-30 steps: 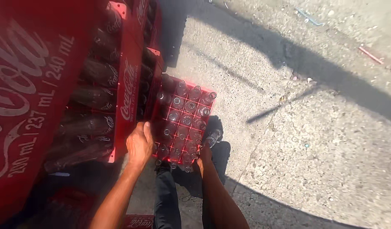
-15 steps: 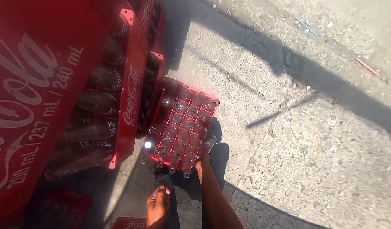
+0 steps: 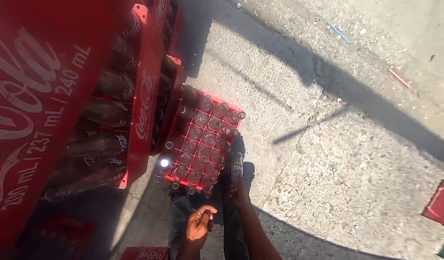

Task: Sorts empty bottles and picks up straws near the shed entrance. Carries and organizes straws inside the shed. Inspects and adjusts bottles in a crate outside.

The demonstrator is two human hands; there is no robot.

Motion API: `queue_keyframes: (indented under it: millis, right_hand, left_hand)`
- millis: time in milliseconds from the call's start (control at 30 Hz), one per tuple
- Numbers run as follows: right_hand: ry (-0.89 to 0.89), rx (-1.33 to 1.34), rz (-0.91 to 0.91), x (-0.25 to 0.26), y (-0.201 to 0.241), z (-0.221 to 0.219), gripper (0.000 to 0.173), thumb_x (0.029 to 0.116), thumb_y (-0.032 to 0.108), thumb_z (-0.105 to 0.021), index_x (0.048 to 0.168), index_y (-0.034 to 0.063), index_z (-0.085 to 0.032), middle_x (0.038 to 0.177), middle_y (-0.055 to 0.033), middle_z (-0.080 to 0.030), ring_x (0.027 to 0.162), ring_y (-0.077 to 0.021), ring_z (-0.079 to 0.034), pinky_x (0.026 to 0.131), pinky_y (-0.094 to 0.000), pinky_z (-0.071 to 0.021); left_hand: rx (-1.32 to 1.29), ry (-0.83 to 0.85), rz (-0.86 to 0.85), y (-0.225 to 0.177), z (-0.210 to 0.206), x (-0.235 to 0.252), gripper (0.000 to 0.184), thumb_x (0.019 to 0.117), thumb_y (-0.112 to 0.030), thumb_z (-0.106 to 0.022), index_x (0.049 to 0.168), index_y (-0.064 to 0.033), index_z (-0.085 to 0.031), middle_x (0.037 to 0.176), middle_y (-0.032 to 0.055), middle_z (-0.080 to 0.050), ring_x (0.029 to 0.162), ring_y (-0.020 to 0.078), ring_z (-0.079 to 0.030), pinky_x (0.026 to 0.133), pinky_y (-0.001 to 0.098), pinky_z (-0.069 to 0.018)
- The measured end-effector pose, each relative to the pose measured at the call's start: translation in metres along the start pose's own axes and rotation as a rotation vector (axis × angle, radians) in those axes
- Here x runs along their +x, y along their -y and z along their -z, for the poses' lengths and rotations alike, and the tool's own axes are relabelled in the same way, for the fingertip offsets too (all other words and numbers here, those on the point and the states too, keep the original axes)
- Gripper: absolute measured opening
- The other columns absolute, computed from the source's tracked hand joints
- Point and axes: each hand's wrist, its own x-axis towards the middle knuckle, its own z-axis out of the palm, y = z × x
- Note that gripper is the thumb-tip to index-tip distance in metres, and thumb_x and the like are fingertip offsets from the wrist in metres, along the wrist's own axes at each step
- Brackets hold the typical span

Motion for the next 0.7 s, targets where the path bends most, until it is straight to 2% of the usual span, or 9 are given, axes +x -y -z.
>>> queue_keyframes:
  millis: [67,133,167,267,367,433,533,600,700]
  right_hand:
    - [0.032,-0.011,0.006,-0.009,0.001,0.004,0.038,0.1099,0.045,-0.04,0.115,0.0087,-0.051,0.072,-0.0029,-0.061,0.046,-0.0071,-0.049,0.042,-0.0217,-0.0428]
    - [0.058,-0.009,-0.03,-0.011,0.0,0.011,0.03,0.1089,0.034,-0.046,0.118,0.0068,-0.055,0.082,-0.0067,-0.066,0.056,-0.0123,-0.06,0.049,-0.0272,-0.0532]
    - [0.083,-0.044,-0.051,-0.01,-0.002,0.015,0.028,0.1086,0.031,-0.046,0.116,0.0065,-0.057,0.082,-0.0072,-0.066,0.057,-0.0139,-0.061,0.051,-0.0292,-0.0544]
    - [0.088,-0.216,-0.023,-0.005,-0.016,0.016,0.019,0.1074,0.026,-0.049,0.11,0.0071,-0.054,0.067,-0.0034,-0.056,0.048,-0.0117,-0.052,0.042,-0.0265,-0.046]
    - [0.018,-0.185,0.071,0.011,-0.032,-0.002,0.028,0.1087,0.031,-0.051,0.108,0.0024,-0.055,0.068,-0.0045,-0.056,0.051,-0.0133,-0.055,0.048,-0.0291,-0.0519]
    - [-0.055,-0.084,0.112,0.025,-0.045,-0.021,0.035,0.1095,0.033,-0.048,0.114,-0.0002,-0.058,0.079,-0.0081,-0.062,0.063,-0.015,-0.06,0.057,-0.0316,-0.0529]
    - [-0.129,0.002,0.111,0.038,-0.061,-0.046,0.044,0.1104,0.038,-0.044,0.124,-0.0021,-0.059,0.103,-0.0162,-0.065,0.088,-0.0222,-0.064,0.078,-0.0405,-0.0553]
    - [-0.218,-0.018,0.119,0.058,-0.068,-0.059,0.05,0.1096,0.041,-0.045,0.123,-0.0046,-0.06,0.106,-0.0214,-0.066,0.092,-0.0287,-0.065,0.079,-0.048,-0.0564]
    - [-0.324,-0.066,0.112,0.104,-0.07,-0.053,0.055,0.1086,0.04,-0.048,0.134,-0.008,-0.053,0.125,-0.0284,-0.06,0.109,-0.0368,-0.063,0.091,-0.0543,-0.0539]
  left_hand:
    - [-0.035,-0.063,-0.021,-0.004,-0.003,0.003,0.034,0.1014,-0.006,-0.036,0.102,-0.0014,-0.07,0.066,-0.0012,-0.059,0.052,0.0076,-0.053,0.05,0.023,-0.0477]
    - [-0.043,-0.092,-0.024,-0.003,0.003,0.001,0.034,0.1014,-0.006,-0.036,0.101,-0.0016,-0.07,0.066,-0.002,-0.058,0.051,0.0071,-0.052,0.05,0.0225,-0.047]
    - [-0.037,-0.099,-0.018,0.0,0.007,-0.001,0.034,0.1011,-0.007,-0.036,0.102,-0.0019,-0.07,0.066,-0.0019,-0.059,0.051,0.0072,-0.052,0.05,0.0227,-0.0477]
    - [-0.004,-0.116,0.043,0.015,0.021,-0.008,0.035,0.1006,-0.008,-0.036,0.103,-0.0022,-0.07,0.064,-0.0015,-0.058,0.051,0.0081,-0.052,0.05,0.0235,-0.0473]
    - [0.052,-0.123,0.111,0.028,0.037,-0.018,0.033,0.1006,-0.009,-0.037,0.105,-0.0013,-0.069,0.063,-0.0029,-0.057,0.051,0.0082,-0.052,0.05,0.0241,-0.0469]
    - [0.076,-0.119,0.135,0.036,0.047,-0.023,0.032,0.0994,-0.008,-0.037,0.105,-0.0012,-0.068,0.064,-0.0031,-0.057,0.052,0.0077,-0.052,0.051,0.0235,-0.0472]
    - [0.082,-0.131,0.163,0.043,0.059,-0.031,0.032,0.0982,-0.007,-0.037,0.104,-0.0015,-0.068,0.063,-0.0038,-0.057,0.05,0.0068,-0.052,0.05,0.0229,-0.0476]
    - [0.095,-0.142,0.183,0.046,0.066,-0.031,0.032,0.0979,-0.006,-0.037,0.103,-0.0021,-0.068,0.064,-0.004,-0.058,0.051,0.0065,-0.052,0.05,0.0223,-0.0472]
    - [0.125,-0.151,0.212,0.05,0.07,-0.029,0.031,0.0982,-0.005,-0.038,0.102,-0.0018,-0.068,0.064,-0.0034,-0.058,0.051,0.0063,-0.051,0.05,0.0221,-0.0464]
